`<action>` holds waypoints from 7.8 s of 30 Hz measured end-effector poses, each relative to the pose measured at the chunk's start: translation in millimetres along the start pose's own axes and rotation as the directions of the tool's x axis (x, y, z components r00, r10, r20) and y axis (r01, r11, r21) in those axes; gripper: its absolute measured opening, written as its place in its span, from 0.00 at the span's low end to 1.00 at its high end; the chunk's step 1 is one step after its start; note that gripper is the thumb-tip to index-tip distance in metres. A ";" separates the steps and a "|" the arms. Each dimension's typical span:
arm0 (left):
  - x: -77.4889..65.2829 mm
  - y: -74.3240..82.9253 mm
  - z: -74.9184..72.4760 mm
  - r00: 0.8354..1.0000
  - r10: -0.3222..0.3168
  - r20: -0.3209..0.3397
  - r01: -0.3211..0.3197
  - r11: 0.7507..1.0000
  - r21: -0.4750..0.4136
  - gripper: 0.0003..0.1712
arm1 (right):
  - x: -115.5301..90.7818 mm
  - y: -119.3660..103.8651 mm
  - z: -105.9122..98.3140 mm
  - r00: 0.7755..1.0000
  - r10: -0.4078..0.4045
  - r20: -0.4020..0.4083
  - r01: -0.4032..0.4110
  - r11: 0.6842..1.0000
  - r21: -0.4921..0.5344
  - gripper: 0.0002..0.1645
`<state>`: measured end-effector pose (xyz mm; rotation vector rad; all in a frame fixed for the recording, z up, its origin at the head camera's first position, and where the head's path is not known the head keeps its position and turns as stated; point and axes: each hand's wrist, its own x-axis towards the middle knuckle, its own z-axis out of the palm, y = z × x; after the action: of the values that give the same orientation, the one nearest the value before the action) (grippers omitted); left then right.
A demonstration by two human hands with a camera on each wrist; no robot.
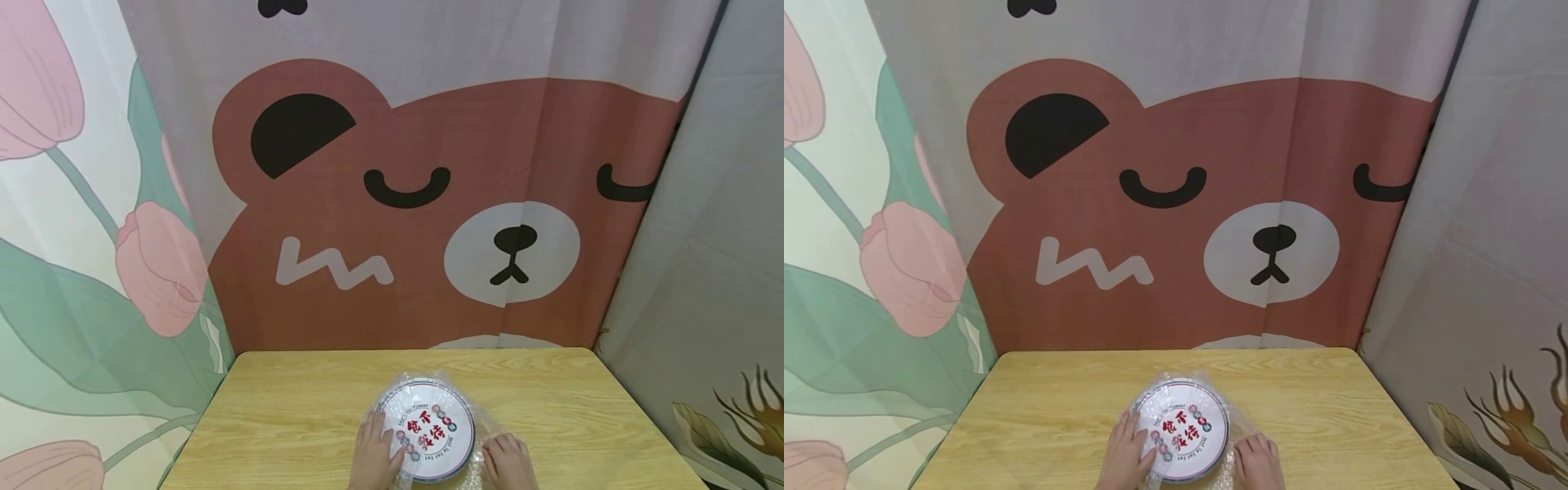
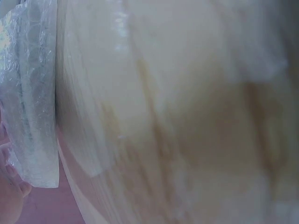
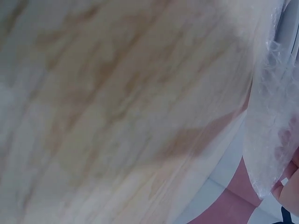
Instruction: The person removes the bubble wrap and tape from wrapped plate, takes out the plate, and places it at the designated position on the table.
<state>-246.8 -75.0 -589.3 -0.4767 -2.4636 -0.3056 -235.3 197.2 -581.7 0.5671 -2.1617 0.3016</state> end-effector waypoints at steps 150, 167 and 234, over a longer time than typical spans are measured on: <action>-2.7 -1.3 0.2 1.000 0.011 -0.001 -0.011 1.000 0.006 0.21 | 65.3 -18.4 12.0 0.948 0.108 0.299 -0.089 0.993 -0.077 0.11; -1.6 -2.4 2.1 1.000 0.011 0.020 -0.011 1.000 0.014 0.22 | 71.3 -20.1 24.9 0.917 0.121 0.381 -0.104 0.993 -0.064 0.12; -0.2 0.5 -6.3 0.997 0.002 0.073 -0.004 1.000 0.014 0.21 | 86.3 -12.7 57.7 0.891 0.067 0.449 -0.056 0.998 -0.037 0.19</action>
<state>-243.2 -76.6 -584.4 -0.4936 -2.5345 -0.2733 -314.3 137.8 -547.4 0.6006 -2.6329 0.1905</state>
